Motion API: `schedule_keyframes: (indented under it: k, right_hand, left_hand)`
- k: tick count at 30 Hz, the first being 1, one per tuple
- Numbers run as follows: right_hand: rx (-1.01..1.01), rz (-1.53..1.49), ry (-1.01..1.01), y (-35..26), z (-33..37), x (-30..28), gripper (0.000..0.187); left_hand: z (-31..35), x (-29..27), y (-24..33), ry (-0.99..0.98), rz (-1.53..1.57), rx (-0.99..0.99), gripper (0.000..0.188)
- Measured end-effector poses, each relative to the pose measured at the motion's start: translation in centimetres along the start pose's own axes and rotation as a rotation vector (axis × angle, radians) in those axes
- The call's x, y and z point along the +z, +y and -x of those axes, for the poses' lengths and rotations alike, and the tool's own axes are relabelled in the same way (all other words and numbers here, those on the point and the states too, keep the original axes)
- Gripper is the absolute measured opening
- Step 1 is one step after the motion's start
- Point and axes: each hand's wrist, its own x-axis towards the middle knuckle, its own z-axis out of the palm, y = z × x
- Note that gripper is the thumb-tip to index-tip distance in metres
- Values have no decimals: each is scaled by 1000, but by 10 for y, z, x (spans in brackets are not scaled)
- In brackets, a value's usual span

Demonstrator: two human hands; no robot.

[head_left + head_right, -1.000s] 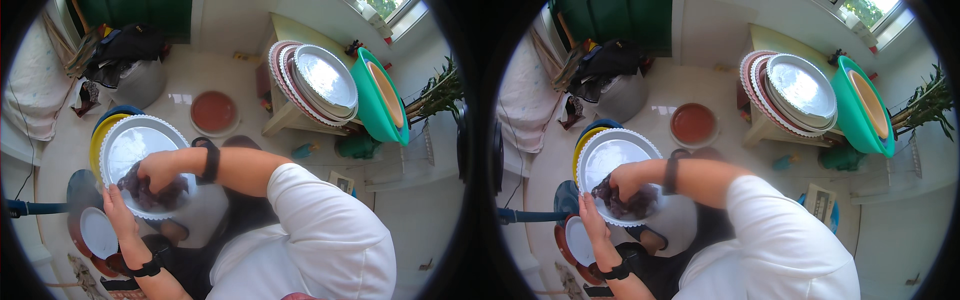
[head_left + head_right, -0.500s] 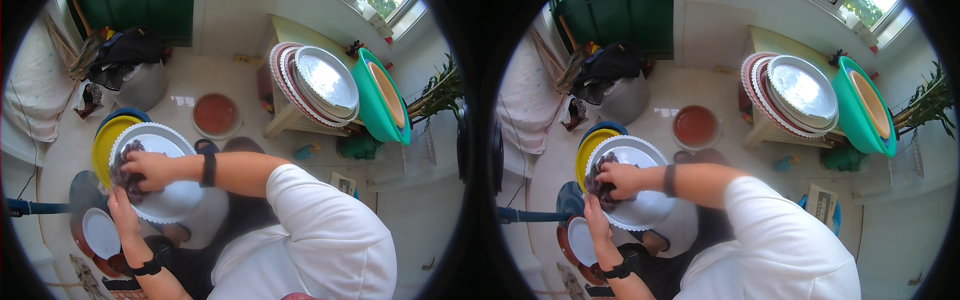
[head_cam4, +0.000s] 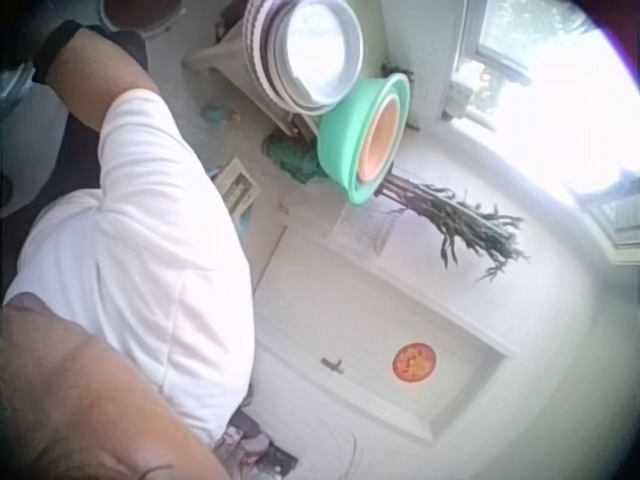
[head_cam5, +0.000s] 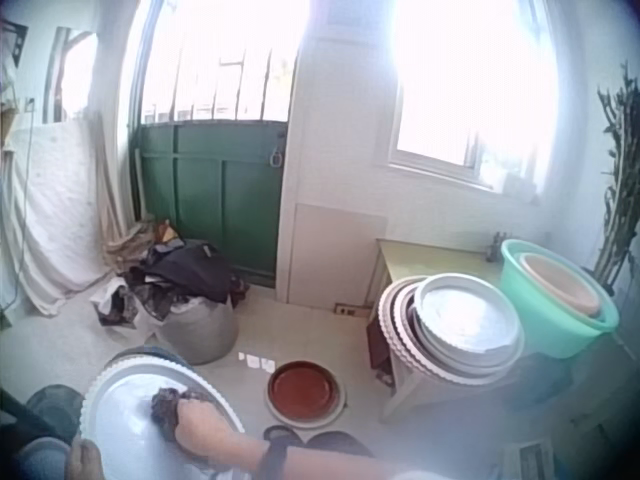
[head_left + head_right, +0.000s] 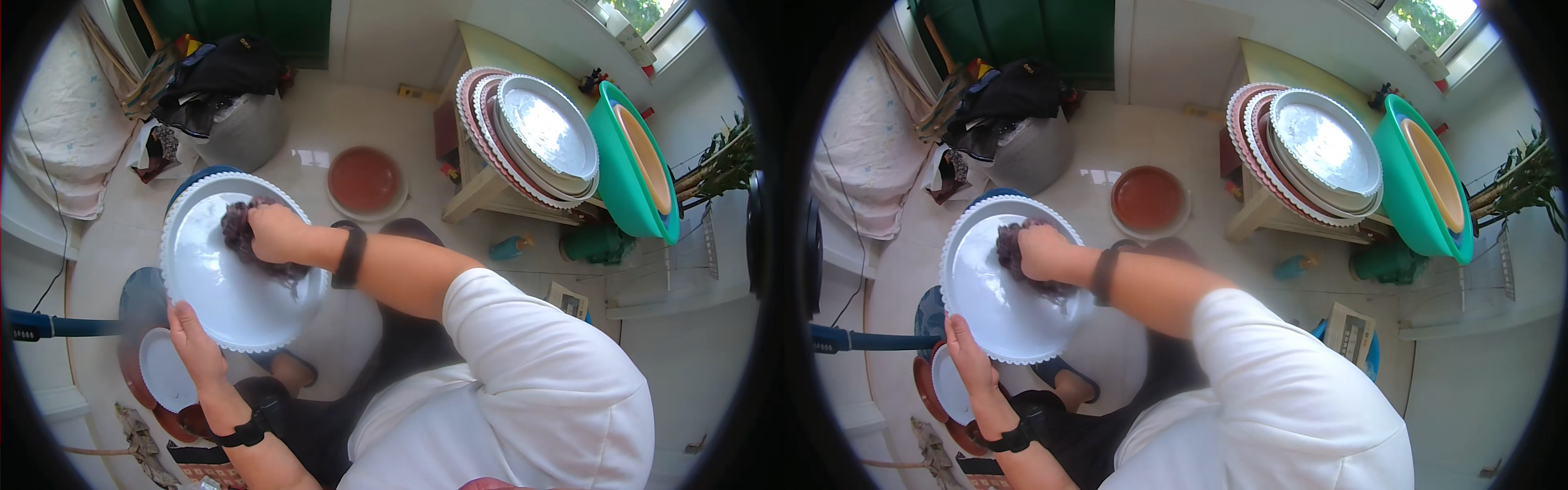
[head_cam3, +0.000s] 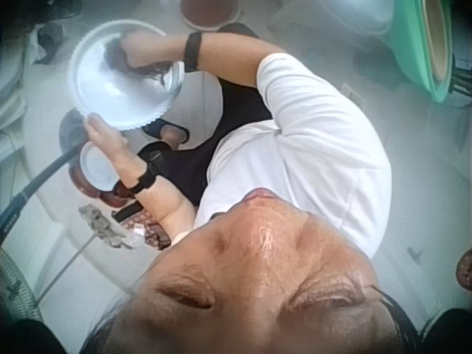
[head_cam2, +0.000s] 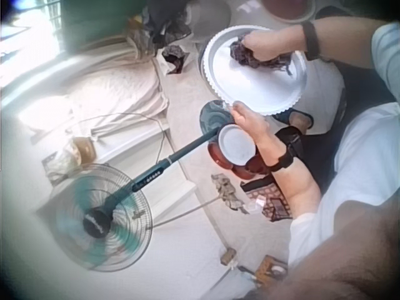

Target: Cleaning and drying various plates and lids using a cloth.

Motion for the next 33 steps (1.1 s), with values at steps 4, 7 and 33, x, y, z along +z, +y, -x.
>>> schedule_keyframes:
  k: [4,7,33]
  right_hand:
    - [-193,-412,86,-15,-14,1,31]
    - [-534,-483,71,-28,5,23,54]
    - [-804,-420,-5,-39,22,34,45]
  left_hand:
    - [-1,0,-16,-153,-141,8,46]
    - [-5,1,-17,-78,-31,-59,44]
    - [-10,9,-17,156,61,12,38]
